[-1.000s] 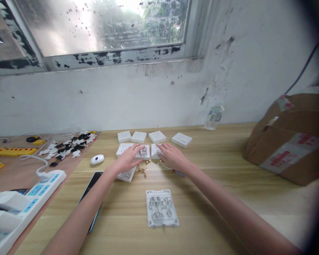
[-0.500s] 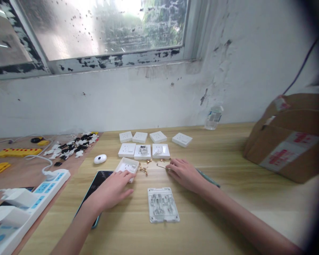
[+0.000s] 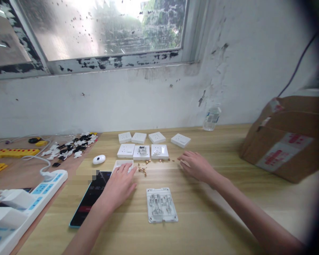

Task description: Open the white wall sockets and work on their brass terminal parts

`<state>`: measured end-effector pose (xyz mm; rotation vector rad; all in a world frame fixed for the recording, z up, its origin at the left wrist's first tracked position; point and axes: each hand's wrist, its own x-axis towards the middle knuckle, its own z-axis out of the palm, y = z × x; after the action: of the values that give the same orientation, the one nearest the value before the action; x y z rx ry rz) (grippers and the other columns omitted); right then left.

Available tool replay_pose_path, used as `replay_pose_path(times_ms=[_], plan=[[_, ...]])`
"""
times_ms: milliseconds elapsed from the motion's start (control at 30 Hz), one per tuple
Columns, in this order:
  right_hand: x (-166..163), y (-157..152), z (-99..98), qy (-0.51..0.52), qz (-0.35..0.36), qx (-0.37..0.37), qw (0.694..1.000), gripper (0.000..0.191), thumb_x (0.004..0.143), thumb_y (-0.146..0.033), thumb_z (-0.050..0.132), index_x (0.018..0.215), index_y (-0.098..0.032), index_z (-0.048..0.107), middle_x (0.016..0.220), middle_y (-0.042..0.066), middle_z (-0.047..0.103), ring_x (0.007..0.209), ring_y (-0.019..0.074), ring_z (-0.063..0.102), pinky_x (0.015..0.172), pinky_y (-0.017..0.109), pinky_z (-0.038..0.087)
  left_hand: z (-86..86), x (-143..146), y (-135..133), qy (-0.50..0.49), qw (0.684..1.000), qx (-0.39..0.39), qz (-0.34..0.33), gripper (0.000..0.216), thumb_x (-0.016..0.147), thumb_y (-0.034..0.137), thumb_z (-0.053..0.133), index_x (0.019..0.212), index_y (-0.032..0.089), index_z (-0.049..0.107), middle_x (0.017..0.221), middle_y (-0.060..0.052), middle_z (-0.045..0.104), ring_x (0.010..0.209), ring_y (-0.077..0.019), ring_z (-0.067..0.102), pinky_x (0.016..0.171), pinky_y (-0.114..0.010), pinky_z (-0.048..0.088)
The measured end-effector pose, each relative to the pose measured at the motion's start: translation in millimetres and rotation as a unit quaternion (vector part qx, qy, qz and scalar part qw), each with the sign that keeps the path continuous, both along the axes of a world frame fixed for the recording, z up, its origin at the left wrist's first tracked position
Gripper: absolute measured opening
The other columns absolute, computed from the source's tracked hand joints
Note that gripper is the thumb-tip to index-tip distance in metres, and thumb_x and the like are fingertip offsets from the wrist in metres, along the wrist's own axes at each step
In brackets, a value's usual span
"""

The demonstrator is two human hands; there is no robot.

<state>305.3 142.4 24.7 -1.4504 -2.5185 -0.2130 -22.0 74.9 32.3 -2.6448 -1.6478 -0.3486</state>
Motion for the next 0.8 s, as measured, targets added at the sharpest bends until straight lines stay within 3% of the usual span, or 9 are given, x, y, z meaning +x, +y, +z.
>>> replay_pose_path(times_ms=[133, 267, 467, 600, 800], plan=[[-31.7, 4.1, -7.9, 0.024, -0.002, 0.008, 1.000, 0.028, 0.090, -0.025, 0.044, 0.112, -0.016, 0.059, 0.109, 0.011, 0.062, 0.101, 0.0230, 0.056, 0.086, 0.034, 0.039, -10.3, 32.3, 8.9, -0.050, 0.998, 0.008, -0.041, 0.047, 0.089, 0.037, 0.049, 0.133, 0.022, 0.041, 0.138, -0.011, 0.044, 0.130, -0.0282, 0.037, 0.106, -0.043, 0.033], [-51.6, -1.3, -22.1, 0.029, -0.027, 0.018, 0.999, 0.039, 0.089, -0.026, 0.043, 0.123, -0.009, 0.052, 0.115, 0.016, 0.060, 0.106, 0.0270, 0.054, 0.091, 0.038, 0.039, -23.9, 56.4, 22.4, -0.042, 0.999, -0.014, -0.011, 0.061, 0.089, 0.046, 0.048, 0.138, 0.012, 0.035, 0.146, -0.018, 0.034, 0.137, -0.0331, 0.026, 0.109, -0.049, 0.028], [-32.3, 3.7, -25.8, 0.032, -0.070, 0.028, 0.997, 0.045, 0.089, -0.028, 0.041, 0.128, -0.006, 0.048, 0.130, 0.020, 0.052, 0.119, 0.0296, 0.048, 0.101, 0.041, 0.034, -26.3, 65.1, 29.9, -0.025, 0.999, -0.041, 0.023, 0.065, 0.090, 0.051, 0.041, 0.140, 0.009, 0.034, 0.149, -0.021, 0.027, 0.138, -0.0362, 0.023, 0.109, -0.051, 0.025], [-11.2, 16.8, -21.8, 0.033, -0.105, 0.032, 0.993, 0.046, 0.088, -0.026, 0.040, 0.125, -0.001, 0.050, 0.127, 0.026, 0.053, 0.120, 0.0349, 0.047, 0.102, 0.048, 0.032, -24.4, 69.6, 31.2, -0.028, 0.998, -0.058, 0.025, 0.066, 0.090, 0.051, 0.041, 0.140, 0.009, 0.034, 0.149, -0.021, 0.028, 0.136, -0.0372, 0.027, 0.107, -0.051, 0.028], [-20.5, 23.5, -31.1, 0.024, -0.026, -0.010, 0.999, 0.046, 0.092, -0.028, 0.035, 0.130, -0.005, 0.048, 0.135, 0.018, 0.050, 0.125, 0.0265, 0.045, 0.108, 0.041, 0.029, -32.4, 69.9, 38.9, -0.064, 0.996, -0.056, -0.015, 0.063, 0.092, 0.050, 0.038, 0.139, 0.008, 0.036, 0.147, -0.020, 0.032, 0.135, -0.0360, 0.028, 0.109, -0.050, 0.025]])
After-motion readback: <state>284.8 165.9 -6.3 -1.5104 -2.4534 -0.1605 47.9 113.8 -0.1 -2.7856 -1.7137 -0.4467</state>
